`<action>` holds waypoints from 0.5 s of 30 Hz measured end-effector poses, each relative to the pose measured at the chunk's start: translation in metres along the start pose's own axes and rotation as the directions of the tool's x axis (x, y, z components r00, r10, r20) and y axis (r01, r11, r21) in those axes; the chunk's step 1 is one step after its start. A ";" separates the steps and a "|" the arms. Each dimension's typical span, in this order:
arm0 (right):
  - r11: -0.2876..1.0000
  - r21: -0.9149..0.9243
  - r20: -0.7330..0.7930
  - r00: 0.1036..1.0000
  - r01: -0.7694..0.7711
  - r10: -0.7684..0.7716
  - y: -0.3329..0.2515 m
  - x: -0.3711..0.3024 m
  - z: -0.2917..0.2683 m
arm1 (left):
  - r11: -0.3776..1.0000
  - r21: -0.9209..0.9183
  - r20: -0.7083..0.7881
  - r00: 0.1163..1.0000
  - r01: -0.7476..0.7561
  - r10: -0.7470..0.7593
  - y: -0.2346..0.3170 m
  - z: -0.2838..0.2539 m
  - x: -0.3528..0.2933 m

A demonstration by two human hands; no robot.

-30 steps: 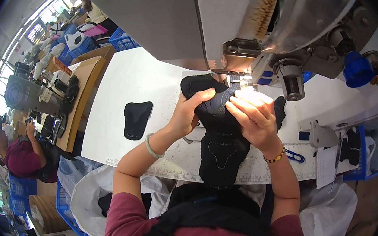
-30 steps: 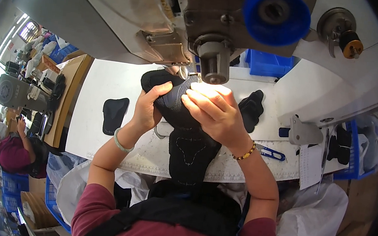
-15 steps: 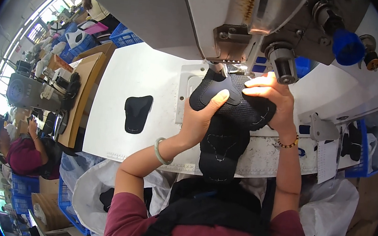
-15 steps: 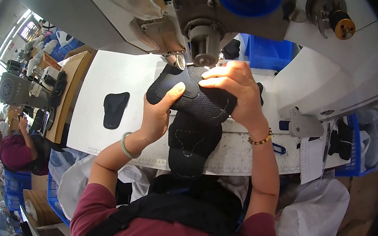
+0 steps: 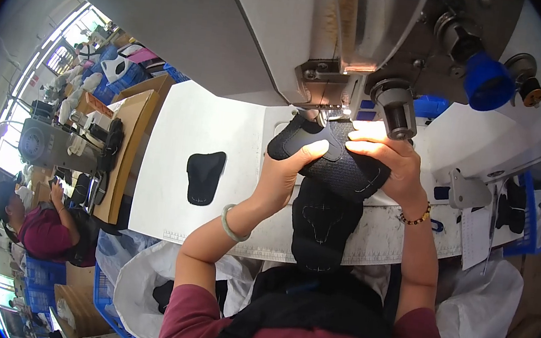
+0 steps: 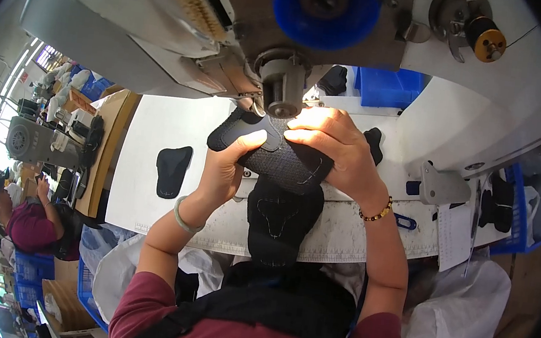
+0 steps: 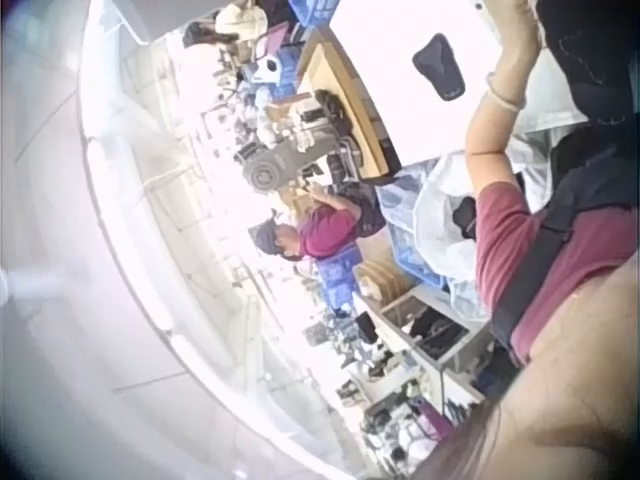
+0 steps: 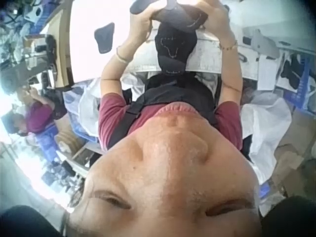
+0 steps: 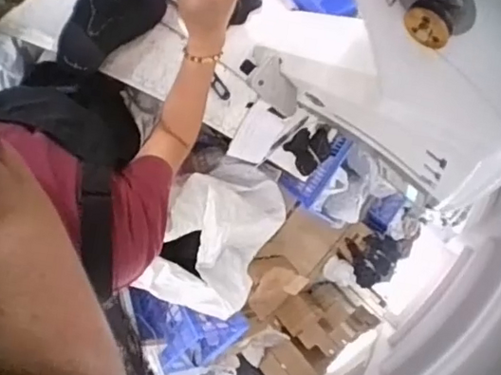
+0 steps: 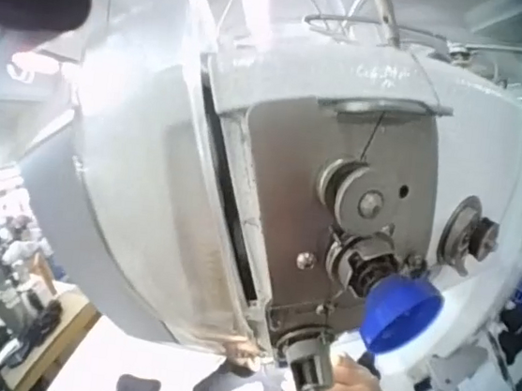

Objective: Stitch shoe components together using an industrial sewing machine.

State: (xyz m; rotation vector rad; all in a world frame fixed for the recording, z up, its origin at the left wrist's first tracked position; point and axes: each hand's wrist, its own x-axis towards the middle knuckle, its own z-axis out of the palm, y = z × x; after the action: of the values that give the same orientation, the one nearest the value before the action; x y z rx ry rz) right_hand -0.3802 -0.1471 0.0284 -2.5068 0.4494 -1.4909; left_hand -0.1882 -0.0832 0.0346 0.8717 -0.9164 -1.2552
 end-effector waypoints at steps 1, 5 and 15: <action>1.000 0.007 0.006 1.000 -0.010 0.010 0.000 0.000 0.000 | 1.000 0.013 0.014 1.000 0.015 -0.015 0.000 -0.003 0.003; 1.000 0.007 -0.004 1.000 -0.025 0.025 -0.002 0.001 0.001 | 0.997 0.064 0.053 0.998 0.031 -0.034 0.009 -0.004 0.010; 0.955 -0.281 0.074 0.994 0.095 -0.077 -0.014 0.000 0.004 | 0.994 0.029 0.139 0.984 0.105 -0.108 0.019 -0.020 0.032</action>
State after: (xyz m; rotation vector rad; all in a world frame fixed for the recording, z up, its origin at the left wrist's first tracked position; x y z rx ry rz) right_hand -0.3741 -0.1334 0.0306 -2.8186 0.5892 -1.4657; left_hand -0.1598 -0.1119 0.0473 0.8671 -1.0079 -1.4154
